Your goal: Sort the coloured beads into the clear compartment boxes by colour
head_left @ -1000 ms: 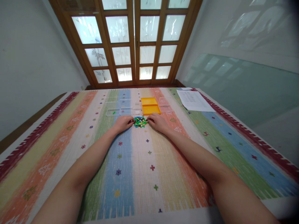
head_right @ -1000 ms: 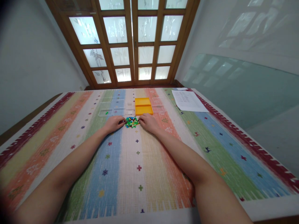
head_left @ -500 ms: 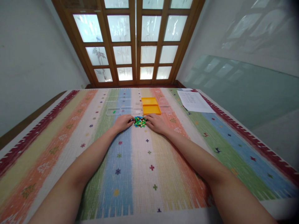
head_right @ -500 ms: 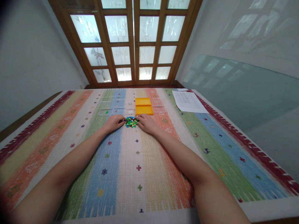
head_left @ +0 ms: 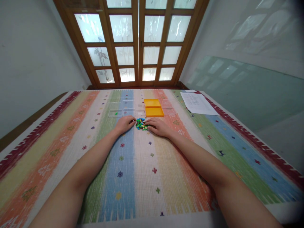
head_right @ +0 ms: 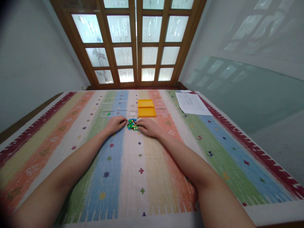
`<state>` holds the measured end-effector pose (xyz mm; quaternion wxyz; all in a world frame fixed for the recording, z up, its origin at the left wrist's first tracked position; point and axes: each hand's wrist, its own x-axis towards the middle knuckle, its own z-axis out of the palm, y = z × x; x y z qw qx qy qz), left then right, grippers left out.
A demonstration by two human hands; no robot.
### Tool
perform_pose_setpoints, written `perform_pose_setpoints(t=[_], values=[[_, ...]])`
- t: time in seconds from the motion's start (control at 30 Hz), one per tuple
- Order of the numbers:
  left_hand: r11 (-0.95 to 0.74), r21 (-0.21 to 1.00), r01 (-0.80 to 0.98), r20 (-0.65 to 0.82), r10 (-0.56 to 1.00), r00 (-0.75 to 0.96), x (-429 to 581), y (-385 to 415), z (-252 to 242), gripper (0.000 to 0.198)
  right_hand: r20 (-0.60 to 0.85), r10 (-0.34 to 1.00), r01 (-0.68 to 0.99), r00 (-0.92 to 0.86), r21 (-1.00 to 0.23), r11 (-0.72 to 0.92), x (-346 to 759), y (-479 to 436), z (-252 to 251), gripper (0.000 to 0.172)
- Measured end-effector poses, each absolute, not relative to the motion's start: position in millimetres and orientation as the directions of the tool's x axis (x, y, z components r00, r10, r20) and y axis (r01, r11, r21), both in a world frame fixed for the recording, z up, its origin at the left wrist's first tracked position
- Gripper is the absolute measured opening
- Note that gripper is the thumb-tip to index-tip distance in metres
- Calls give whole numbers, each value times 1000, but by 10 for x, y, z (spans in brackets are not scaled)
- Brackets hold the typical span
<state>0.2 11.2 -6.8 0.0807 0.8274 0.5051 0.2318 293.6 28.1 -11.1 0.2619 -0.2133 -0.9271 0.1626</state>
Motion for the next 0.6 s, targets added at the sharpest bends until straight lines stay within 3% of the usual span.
perform_pose_setpoints(t=[0.3,0.6], values=[[-438,439,785,375,883,283,-14,133,-95,22,465,657,459,-593,-475,751,2946,278,-136,23],[-369,472,801,392,901,184,-29,156,-124,23,477,692,517,-542,-460,722,2952,319,-176,18]])
